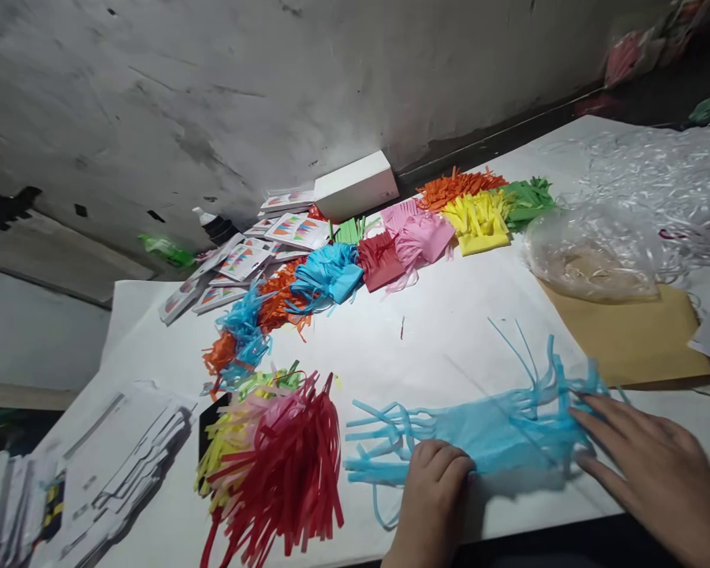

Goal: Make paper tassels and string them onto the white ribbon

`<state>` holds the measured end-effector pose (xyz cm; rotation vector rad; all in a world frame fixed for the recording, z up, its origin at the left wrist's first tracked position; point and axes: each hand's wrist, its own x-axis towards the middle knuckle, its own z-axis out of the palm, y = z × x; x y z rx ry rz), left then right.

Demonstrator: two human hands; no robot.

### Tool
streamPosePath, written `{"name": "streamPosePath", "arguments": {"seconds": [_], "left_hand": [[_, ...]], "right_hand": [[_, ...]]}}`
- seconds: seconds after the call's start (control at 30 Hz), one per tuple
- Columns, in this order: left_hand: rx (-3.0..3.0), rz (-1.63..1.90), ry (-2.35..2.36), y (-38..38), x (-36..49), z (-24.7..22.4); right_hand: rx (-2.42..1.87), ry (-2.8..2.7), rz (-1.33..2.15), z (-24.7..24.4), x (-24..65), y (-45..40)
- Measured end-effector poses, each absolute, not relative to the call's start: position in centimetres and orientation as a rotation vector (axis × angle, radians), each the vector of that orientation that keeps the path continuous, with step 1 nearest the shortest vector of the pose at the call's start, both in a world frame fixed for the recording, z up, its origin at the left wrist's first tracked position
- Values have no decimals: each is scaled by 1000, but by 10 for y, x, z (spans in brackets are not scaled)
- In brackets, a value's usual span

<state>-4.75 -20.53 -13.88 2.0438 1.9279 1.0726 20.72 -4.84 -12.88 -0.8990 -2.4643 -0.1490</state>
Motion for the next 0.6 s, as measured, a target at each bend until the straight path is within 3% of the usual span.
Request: {"name": "streamPosePath", "arguments": {"seconds": [0.23, 0.4, 0.6], "left_hand": [[2029, 1024, 1924, -207, -48, -129], [1913, 885, 1997, -199, -55, -114], [1658, 392, 2372, -168, -62, -103]], "right_hand": [[-237, -2607, 113, -103, 166, -75], [-492, -2437, 332, -126, 148, -75], [-754, -2424, 236, -130, 132, -65]]}}
